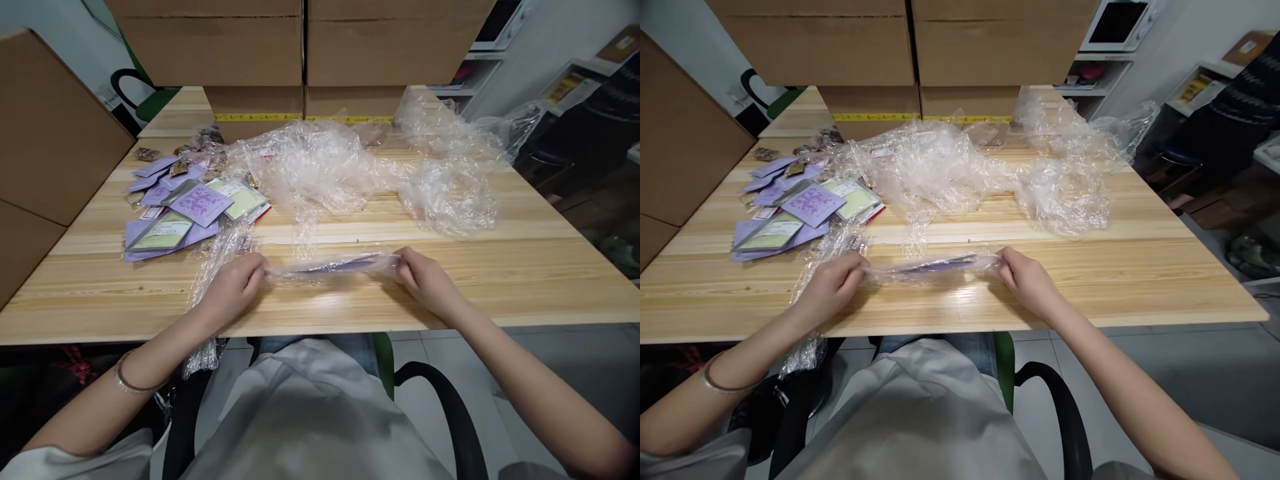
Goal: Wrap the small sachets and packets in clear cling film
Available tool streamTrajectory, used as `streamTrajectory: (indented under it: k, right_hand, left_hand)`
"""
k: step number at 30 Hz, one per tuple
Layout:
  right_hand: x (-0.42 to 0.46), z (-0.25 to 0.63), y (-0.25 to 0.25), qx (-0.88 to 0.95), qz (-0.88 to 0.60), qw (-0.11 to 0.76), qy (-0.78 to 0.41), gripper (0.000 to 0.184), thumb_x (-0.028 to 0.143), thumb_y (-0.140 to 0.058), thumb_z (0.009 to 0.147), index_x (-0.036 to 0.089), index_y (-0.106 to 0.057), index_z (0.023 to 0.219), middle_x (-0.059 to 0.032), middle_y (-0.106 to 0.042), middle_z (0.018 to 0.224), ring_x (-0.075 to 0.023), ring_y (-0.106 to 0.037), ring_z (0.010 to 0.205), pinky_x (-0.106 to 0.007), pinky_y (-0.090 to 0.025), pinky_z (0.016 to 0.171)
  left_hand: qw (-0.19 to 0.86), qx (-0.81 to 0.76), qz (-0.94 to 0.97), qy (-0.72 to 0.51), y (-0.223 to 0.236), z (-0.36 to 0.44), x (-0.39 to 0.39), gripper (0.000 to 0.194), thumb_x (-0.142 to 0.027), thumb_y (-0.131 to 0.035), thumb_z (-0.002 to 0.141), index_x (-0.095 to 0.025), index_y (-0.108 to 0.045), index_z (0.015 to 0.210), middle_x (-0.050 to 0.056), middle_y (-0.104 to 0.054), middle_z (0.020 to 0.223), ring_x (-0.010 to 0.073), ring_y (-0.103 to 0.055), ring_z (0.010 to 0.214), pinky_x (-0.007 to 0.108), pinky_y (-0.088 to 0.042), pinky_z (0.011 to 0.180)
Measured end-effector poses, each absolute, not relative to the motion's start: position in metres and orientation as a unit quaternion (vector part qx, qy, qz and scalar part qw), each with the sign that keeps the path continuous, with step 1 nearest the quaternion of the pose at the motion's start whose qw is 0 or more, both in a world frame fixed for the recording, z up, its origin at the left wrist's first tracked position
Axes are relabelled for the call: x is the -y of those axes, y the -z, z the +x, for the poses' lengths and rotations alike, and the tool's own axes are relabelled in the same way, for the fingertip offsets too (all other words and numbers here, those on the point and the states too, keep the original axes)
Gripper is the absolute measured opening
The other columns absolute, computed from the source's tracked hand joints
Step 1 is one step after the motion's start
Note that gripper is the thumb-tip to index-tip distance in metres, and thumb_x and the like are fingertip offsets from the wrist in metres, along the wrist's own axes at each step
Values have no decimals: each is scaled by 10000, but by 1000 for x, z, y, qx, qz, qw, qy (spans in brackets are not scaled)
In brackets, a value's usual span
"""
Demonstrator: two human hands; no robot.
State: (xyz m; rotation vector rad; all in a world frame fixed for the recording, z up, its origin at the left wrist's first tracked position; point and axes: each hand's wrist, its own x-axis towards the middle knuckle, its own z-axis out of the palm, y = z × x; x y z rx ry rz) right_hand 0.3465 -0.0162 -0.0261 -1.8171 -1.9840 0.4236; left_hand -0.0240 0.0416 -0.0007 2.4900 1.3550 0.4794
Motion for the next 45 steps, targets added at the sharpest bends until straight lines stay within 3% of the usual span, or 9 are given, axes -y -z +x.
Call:
streamTrajectory:
  k: [6,12,17,22,25,33,37,40,45]
  right_hand:
    - [-6,339,7,705,-680,168,-115,142,205,-407,778,251,-313,681,39,-419,502,-147,-361,442,-272,-227,515]
    - [-18,342,10,712,-696,-2,-93,177,246,-422,838,229,-531,700,-11,-582,572,-176,-483,504,-283,-249,529]
    - [-6,330,15,759,-639,81,90,384,269,-467,891,87,-609,1198,-200,-689,1119,-344,-642,1002,-449,-458,821]
    - [11,282,10,895,-419,151,18,582,402,-450,987,205,-348,1525,-98,-376,1580,-311,-270,1481,-571,-205,1191]
    - [10,258,21,926,-348,142,-41,573,514,-453,987,261,-413,1499,-52,-382,1582,-316,-245,1491,-603,-130,1207]
    - [0,243,32,925,-337,152,-92,499,515,-452,988,224,-565,1376,-107,-481,1509,-376,-342,1420,-669,-179,1151]
    - [-2,251,16,906,-326,170,-208,285,363,-464,999,214,-700,1056,-74,-671,1262,-300,-463,1349,-591,-134,1212]
    - [-3,281,4,840,-335,229,-360,307,300,-404,1021,238,-703,987,-16,-731,1101,-214,-611,1191,-480,-313,1174]
    - [-3,355,4,662,-630,345,-215,429,498,-650,857,239,-621,1198,-115,-634,1268,-319,-585,1193,-512,-475,984]
  left_hand:
    - [76,-555,825,-80,-5,-5,-54,211,-196,-340,885,-209,-495,743,55,-619,712,218,-572,659,317,-361,616]
    - [65,-565,821,52,-1,5,-57,214,-174,-368,892,-183,-579,851,90,-674,742,265,-635,701,330,-357,608]
    - [75,-589,803,37,-5,3,-45,317,-280,-361,944,-142,-552,1156,136,-700,962,317,-662,865,361,-431,674]
    - [142,-558,818,0,-7,-19,-49,553,-642,-485,867,-136,-613,1050,160,-654,1037,359,-579,1046,442,-450,881]
    - [195,-537,821,-12,-8,-31,-55,501,-635,-531,822,-163,-641,947,133,-641,1020,349,-547,1068,449,-429,914]
    - [340,-533,761,-145,-32,16,-50,222,-415,-587,817,-201,-530,803,-17,-585,716,162,-546,648,275,-402,609]
    - [382,-456,792,-136,-24,56,-45,209,-378,-551,900,-187,-635,883,23,-666,826,183,-607,747,309,-458,700]
    - [368,-390,834,-133,-14,64,-36,293,-369,-457,976,-185,-684,1002,69,-656,972,220,-609,964,370,-477,887]
    - [311,-287,899,-113,-1,47,-21,565,-382,-588,916,-171,-453,1423,150,-513,1288,282,-457,1267,448,-400,1091]
